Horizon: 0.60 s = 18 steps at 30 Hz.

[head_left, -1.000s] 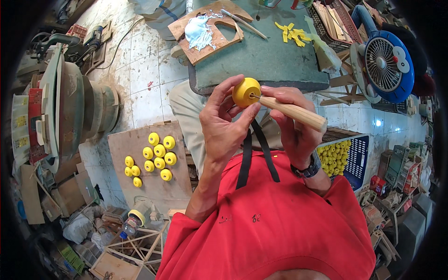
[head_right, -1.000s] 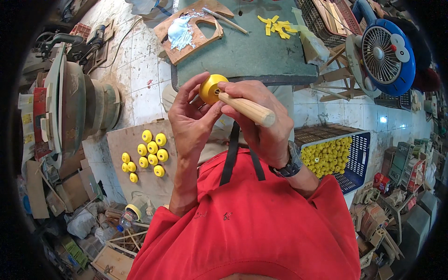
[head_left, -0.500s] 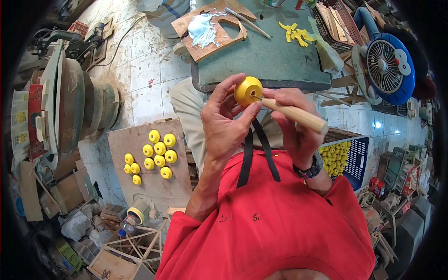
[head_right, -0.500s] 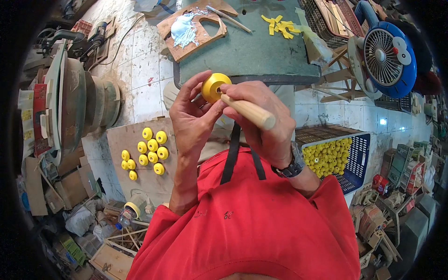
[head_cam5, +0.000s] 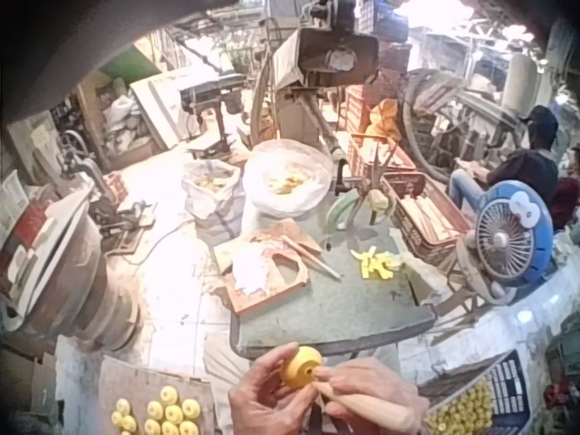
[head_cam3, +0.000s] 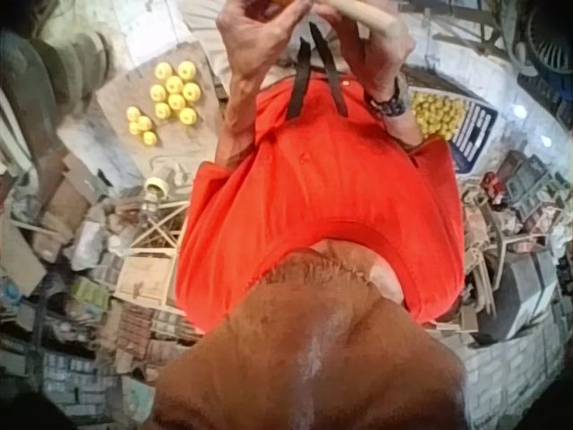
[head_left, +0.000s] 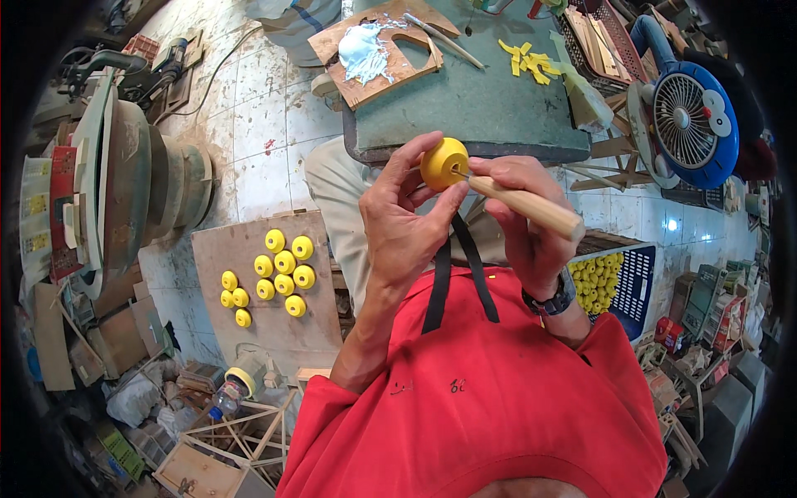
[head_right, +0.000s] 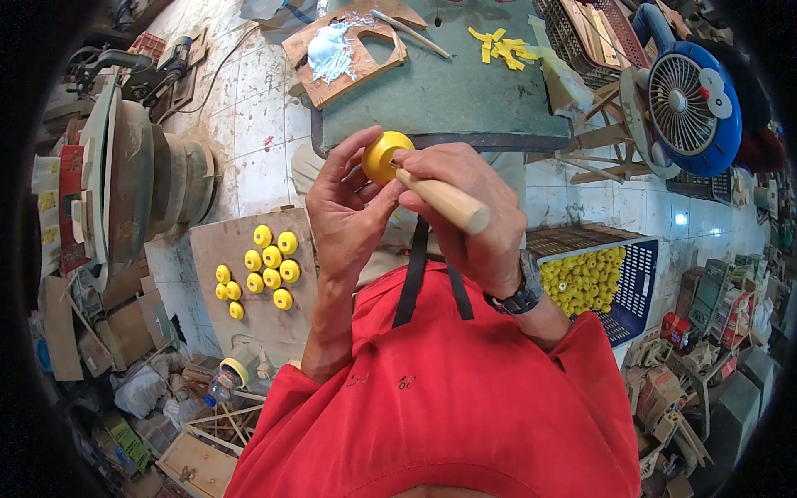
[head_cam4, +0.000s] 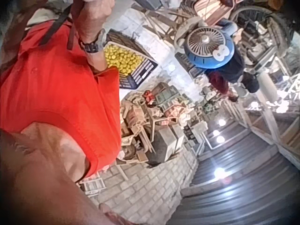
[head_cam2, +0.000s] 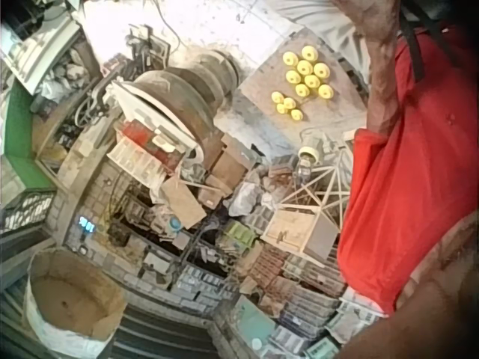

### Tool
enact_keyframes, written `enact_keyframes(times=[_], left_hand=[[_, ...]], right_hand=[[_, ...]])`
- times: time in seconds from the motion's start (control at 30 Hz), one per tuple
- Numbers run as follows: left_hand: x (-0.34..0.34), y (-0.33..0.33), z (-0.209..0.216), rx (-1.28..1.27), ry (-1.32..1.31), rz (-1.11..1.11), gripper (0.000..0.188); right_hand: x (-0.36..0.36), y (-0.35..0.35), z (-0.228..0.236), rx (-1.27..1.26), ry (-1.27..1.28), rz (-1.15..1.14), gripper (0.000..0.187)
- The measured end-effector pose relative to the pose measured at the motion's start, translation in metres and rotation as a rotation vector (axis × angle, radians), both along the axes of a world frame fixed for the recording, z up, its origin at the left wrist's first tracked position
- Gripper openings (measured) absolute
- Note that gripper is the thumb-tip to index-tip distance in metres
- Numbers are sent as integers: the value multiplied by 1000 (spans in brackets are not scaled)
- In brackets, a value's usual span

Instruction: Assembling small yellow toy components by gluing and trimming pieces at a workshop station.

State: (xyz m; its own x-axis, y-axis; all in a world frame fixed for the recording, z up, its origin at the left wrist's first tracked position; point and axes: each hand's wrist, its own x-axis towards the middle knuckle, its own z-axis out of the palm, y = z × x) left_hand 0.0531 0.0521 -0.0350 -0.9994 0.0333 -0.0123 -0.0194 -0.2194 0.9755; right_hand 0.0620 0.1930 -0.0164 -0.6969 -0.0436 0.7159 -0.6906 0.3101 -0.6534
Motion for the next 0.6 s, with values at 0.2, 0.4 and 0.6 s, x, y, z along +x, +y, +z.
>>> enact_keyframes(times=[0.2,0.4,0.6], left_hand=[[-1,-2,0,-5,15,5,49],[-2,-3,2,5,-10,10,50],[-2,-3,0,-23,-19,4,50]], right_hand=[[0,1,2,22,-45,7,28],[-2,5,3,61,-10,13,27],[-4,5,2,69,-12,-8,28]])
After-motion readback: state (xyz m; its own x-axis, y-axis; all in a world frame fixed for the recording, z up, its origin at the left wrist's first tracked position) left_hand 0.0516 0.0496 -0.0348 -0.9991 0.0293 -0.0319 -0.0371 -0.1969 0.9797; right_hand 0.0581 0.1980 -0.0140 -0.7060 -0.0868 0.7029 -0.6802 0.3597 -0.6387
